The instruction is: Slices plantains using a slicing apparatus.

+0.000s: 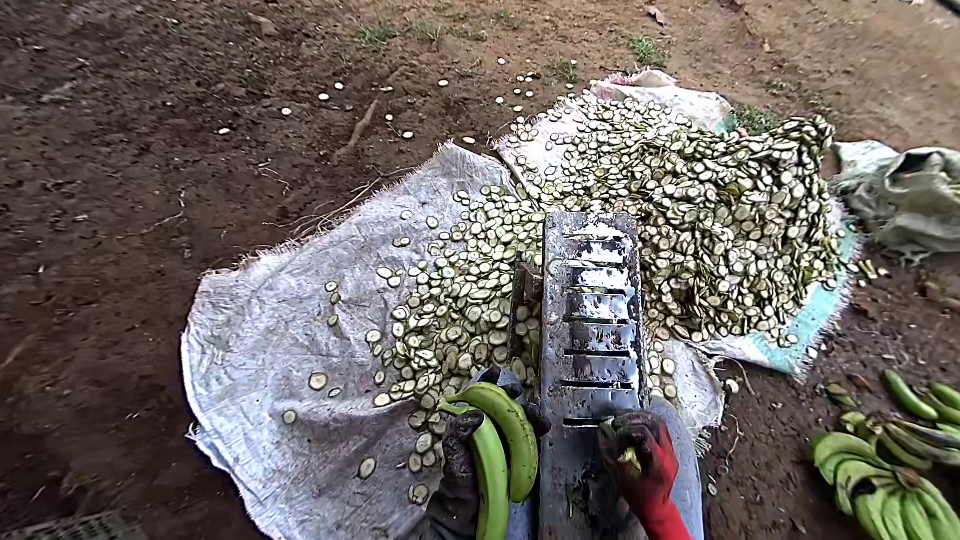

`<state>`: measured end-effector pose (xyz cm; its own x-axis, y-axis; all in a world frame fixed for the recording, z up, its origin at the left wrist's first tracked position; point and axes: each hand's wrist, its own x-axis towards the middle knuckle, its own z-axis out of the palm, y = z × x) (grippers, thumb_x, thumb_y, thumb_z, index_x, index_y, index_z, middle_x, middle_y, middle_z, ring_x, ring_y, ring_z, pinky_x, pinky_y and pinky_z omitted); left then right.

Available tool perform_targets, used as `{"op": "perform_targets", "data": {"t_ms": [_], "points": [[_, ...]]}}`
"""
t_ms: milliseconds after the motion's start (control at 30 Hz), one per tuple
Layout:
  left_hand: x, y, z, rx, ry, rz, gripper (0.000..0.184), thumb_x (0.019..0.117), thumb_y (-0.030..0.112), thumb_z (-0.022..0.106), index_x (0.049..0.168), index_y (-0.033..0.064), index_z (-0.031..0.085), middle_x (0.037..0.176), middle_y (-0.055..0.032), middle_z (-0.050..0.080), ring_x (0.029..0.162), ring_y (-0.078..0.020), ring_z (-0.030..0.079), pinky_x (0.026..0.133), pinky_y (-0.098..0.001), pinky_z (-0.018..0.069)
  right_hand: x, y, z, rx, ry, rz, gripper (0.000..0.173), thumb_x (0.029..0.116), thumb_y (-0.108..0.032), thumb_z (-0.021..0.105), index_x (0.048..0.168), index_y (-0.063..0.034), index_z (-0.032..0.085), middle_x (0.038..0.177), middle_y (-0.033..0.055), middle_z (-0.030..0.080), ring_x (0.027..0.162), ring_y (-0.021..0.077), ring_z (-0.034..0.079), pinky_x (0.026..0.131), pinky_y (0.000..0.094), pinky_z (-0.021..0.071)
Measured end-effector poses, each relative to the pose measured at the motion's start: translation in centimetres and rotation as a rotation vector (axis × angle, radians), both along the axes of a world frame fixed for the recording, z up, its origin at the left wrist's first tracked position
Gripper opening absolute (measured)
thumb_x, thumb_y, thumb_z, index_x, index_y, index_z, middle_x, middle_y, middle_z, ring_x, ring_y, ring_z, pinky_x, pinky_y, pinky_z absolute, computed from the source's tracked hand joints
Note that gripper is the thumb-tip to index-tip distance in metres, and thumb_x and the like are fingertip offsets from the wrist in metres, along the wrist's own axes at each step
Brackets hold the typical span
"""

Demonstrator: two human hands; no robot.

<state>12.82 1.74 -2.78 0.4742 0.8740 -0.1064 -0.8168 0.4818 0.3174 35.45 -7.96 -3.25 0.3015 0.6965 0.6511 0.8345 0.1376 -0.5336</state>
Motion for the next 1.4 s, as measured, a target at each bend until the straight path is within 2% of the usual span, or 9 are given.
{"op": "perform_targets", "data": {"t_ms": [133,267,400,567,733,867,1167,1300,1400], "points": [[0.0,-0.1,0.4,-0.016,0.007,0.015,0.078,0.0814,0.043,0.079,0.147,0.0137,0.049,0.121,-0.0232,0.067,0.1,-0.0423,0.07,0.086,-0.0622,0.0578,4.7,15.4,3.7,-0.138,-0.143,-0.017,0.032,0.0844,-0.028,0.073,0.089,0.0035,0.072,0.098,0.0244,0.071,0.099,0.0433,0.067,0.093,0.0583,0.0504],[0.3,-0.3,0.7,-0.011,0.024,0.037,0.079,0.0811,0.039,0.079,0.148,0.0109,0.047,0.121,-0.0244,0.066,0.101,-0.0428,0.069,0.085,-0.062,0.0581,6.8,21.8,5.8,-0.281,-0.07,-0.012,0.038,0.0897,-0.033,0.077,0.109,-0.0003,0.068,0.124,0.0271,0.06,0.121,0.0463,0.056,0.102,0.064,0.0446],[-0.2,-0.4,0.9,-0.01,0.071,0.037,0.08,0.0822,0.041,0.078,0.148,0.0106,0.046,0.122,-0.0244,0.066,0.101,-0.0431,0.07,0.086,-0.0623,0.0583,2.9,11.6,3.6,-0.224,-0.02,-0.018,0.033,0.0799,-0.037,0.074,0.087,-0.005,0.076,0.099,0.0197,0.07,0.101,0.0407,0.065,0.091,0.0607,0.0494],[-0.1,-0.1,0.2,-0.026,0.0,0.0,0.082,0.0822,0.044,0.078,0.151,0.0147,0.043,0.123,-0.0225,0.065,0.102,-0.0431,0.069,0.087,-0.0636,0.0566,-1.6,-1.3,0.1,-0.2,-0.152,0.028,0.036,0.0956,-0.042,0.053,0.109,-0.0197,0.077,0.095,0.0092,0.07,0.099,0.025,0.065,0.098,0.0433,0.0472],[-0.1,0.0,0.4,-0.022,0.032,0.026,0.082,0.082,0.044,0.079,0.149,0.011,0.044,0.125,-0.0261,0.064,0.1,-0.0441,0.07,0.085,-0.061,0.0589,4.6,16.7,3.7,-0.229,-0.197,0.149,0.037,0.097,-0.026,0.055,0.122,-0.0082,0.075,0.129,0.0157,0.07,0.129,0.0414,0.058,0.11,0.0648,0.0377],[0.0,-0.1,0.4,-0.015,0.066,0.042,0.084,0.0815,0.041,0.079,0.15,0.0093,0.042,0.123,-0.0258,0.064,0.101,-0.0433,0.069,0.086,-0.0626,0.0583,6.7,25.3,6.8,-0.414,-0.09,0.047,0.041,0.0979,-0.018,0.059,0.136,-0.0035,0.064,0.138,0.025,0.061,0.132,0.0434,0.056,0.112,0.0606,0.0391],[-0.2,-0.3,0.8,0.013,0.067,0.034,0.081,0.0846,0.044,0.076,0.15,0.0104,0.043,0.125,-0.0246,0.064,0.103,-0.0431,0.069,0.087,-0.0616,0.0582,-1.0,-1.4,-0.8,-0.243,-0.179,0.176,0.048,0.1034,-0.043,0.045,0.132,-0.0117,0.067,0.136,0.0118,0.067,0.139,0.0258,0.053,0.121,0.0491,0.0338],[0.0,-0.2,0.4,-0.004,0.054,0.023,0.084,0.0831,0.047,0.077,0.151,0.0121,0.043,0.125,-0.0242,0.064,0.102,-0.0435,0.069,0.087,-0.0627,0.0577,2.5,9.2,2.2,-0.331,-0.245,0.161,0.05,0.1005,-0.039,0.049,0.13,-0.0045,0.07,0.133,0.0183,0.068,0.13,0.0407,0.06,0.11,0.0688,0.0373],[0.0,-0.1,0.4,0.009,0.042,0.036,0.083,0.0838,0.047,0.077,0.151,0.0104,0.043,0.125,-0.0254,0.064,0.101,-0.0437,0.069,0.088,-0.0626,0.0577,5.4,20.7,5.7,-0.64,-0.209,0.096,0.05,0.0994,-0.031,0.057,0.141,-0.0027,0.06,0.143,0.0239,0.058,0.135,0.045,0.053,0.113,0.0667,0.0344]]}}
